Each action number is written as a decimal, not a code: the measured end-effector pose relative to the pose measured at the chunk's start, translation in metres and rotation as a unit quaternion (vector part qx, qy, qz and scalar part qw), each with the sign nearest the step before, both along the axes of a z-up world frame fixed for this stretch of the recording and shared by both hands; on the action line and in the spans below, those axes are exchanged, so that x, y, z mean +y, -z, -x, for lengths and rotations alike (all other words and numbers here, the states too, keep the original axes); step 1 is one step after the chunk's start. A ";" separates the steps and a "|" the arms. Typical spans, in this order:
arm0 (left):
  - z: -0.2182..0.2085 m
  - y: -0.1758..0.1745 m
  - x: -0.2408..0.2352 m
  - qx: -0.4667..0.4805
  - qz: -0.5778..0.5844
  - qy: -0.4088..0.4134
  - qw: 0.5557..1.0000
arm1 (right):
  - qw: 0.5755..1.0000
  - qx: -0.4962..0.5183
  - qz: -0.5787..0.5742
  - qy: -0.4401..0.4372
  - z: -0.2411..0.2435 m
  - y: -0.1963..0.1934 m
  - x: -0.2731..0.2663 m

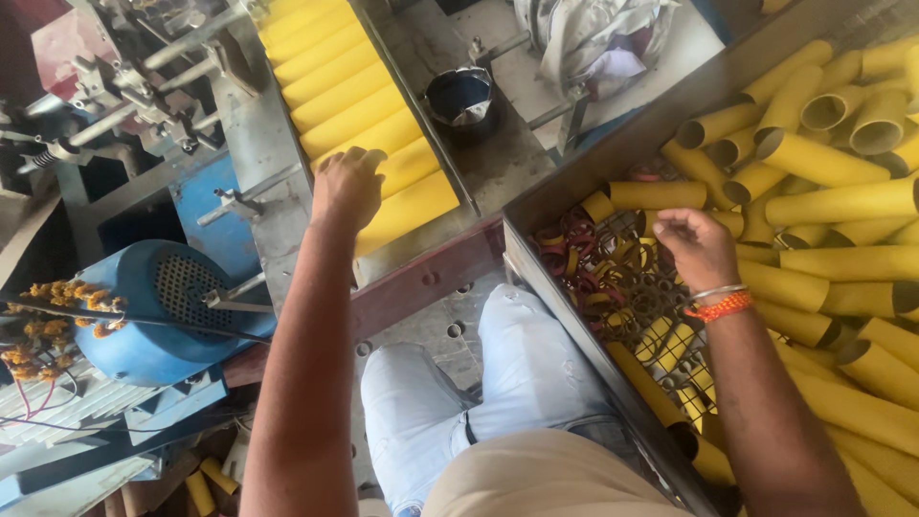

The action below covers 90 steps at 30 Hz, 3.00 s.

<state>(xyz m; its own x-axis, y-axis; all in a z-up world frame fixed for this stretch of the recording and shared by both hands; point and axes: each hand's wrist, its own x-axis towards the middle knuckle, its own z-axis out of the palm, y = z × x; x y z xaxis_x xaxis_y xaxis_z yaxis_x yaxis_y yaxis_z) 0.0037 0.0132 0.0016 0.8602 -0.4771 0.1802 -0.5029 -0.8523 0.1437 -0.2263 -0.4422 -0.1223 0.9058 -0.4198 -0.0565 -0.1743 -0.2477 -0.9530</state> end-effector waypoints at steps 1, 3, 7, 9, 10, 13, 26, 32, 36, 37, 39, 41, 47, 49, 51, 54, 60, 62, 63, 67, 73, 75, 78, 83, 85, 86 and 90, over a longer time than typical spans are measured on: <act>0.005 -0.004 -0.005 -0.015 0.013 0.001 1.000 | 1.000 0.008 0.020 0.007 0.001 -0.003 0.000; 0.017 -0.016 -0.018 -0.061 0.043 0.023 0.997 | 0.998 0.040 0.054 0.019 0.005 -0.005 -0.003; 0.059 -0.030 -0.068 -0.070 0.141 0.109 0.981 | 0.992 0.114 0.054 0.017 0.023 0.018 -0.023; 0.090 -0.033 -0.100 -0.039 0.204 0.167 0.964 | 0.982 0.143 0.120 -0.014 0.031 0.044 -0.033; 0.108 -0.032 -0.119 -0.029 0.235 0.206 0.949 | 0.965 0.165 0.198 -0.039 0.037 0.060 -0.036; 0.144 -0.022 -0.176 0.056 0.251 0.274 0.927 | 0.834 0.296 0.401 -0.237 0.065 0.118 -0.025; 0.172 0.001 -0.217 0.194 0.062 0.203 0.958 | 0.819 0.285 0.269 -0.420 0.084 0.114 0.052; 0.174 0.001 -0.217 0.199 0.050 0.208 0.956 | 0.790 0.436 0.186 -0.389 0.099 0.065 -0.009; 0.174 -0.003 -0.217 0.207 0.044 0.199 0.957 | 0.939 0.326 0.002 -0.112 0.112 0.069 -0.077; 0.174 -0.004 -0.218 0.218 0.033 0.195 0.956 | 0.971 0.232 -0.060 0.009 0.117 0.073 -0.100; 0.174 -0.004 -0.221 0.237 0.011 0.188 0.953 | 0.947 0.142 0.232 0.169 0.127 0.080 -0.139; 0.173 -0.003 -0.222 0.242 -0.030 0.186 0.952 | 0.941 0.140 0.153 0.269 0.135 0.089 -0.150; 0.171 0.004 -0.217 0.198 0.037 0.207 0.957 | 0.932 0.153 0.219 0.246 0.102 0.071 -0.082; 0.171 0.003 -0.215 0.213 0.113 0.206 0.948 | 0.947 0.089 0.240 0.197 0.087 0.030 -0.065; 0.169 -0.005 -0.211 0.223 0.211 0.217 0.926 | 0.970 -0.104 0.184 0.120 0.070 -0.025 -0.056; 0.173 -0.023 -0.196 0.077 0.249 0.184 0.948 | 0.975 -0.210 -0.043 0.056 0.046 -0.107 -0.034; 0.155 -0.040 -0.140 -0.100 0.190 0.144 0.966 | 0.939 -0.273 -0.193 -0.077 -0.070 -0.144 0.075; 0.130 -0.033 -0.116 -0.115 0.142 0.084 0.980 | 0.956 -0.243 -0.127 -0.101 -0.120 -0.129 0.128; 0.116 -0.028 -0.102 -0.120 0.118 0.059 0.984 | 0.967 -0.214 -0.089 -0.108 -0.143 -0.121 0.155; 0.072 0.001 -0.039 -0.082 0.061 0.001 0.995 | 0.966 -0.195 0.124 -0.116 -0.191 -0.104 0.236; 0.056 0.032 -0.013 0.045 -0.136 -0.080 0.986 | 0.876 -0.269 0.383 -0.119 -0.178 -0.115 0.213; 0.056 0.026 -0.014 0.049 -0.136 -0.088 0.986 | 0.913 -0.234 0.316 -0.106 -0.158 -0.115 0.170; 0.061 0.006 -0.025 0.003 -0.116 -0.064 0.991 | 0.969 -0.155 0.166 -0.100 -0.110 -0.095 0.095; 0.104 -0.012 -0.106 0.008 0.056 0.086 0.995 | 0.985 0.052 0.155 -0.056 -0.001 0.005 -0.002; 0.126 -0.010 -0.154 0.028 0.074 0.169 0.982 | 0.947 0.213 0.224 -0.086 0.044 0.046 -0.020; 0.139 -0.008 -0.176 0.085 0.083 0.200 0.973 | 0.896 0.330 0.272 -0.117 0.066 0.062 -0.025; 0.174 0.011 -0.233 0.223 0.082 0.294 0.926 | 0.815 0.381 0.288 -0.329 0.137 0.100 -0.021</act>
<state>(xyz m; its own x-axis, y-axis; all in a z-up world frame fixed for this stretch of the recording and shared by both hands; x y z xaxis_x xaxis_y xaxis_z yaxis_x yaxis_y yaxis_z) -0.1701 -0.2200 -0.0092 0.4672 -0.8839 -0.0190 -0.7316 -0.3986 0.5531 -0.3634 -0.4635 -0.2224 0.7391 -0.0140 -0.6734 -0.3105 -0.8943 -0.3222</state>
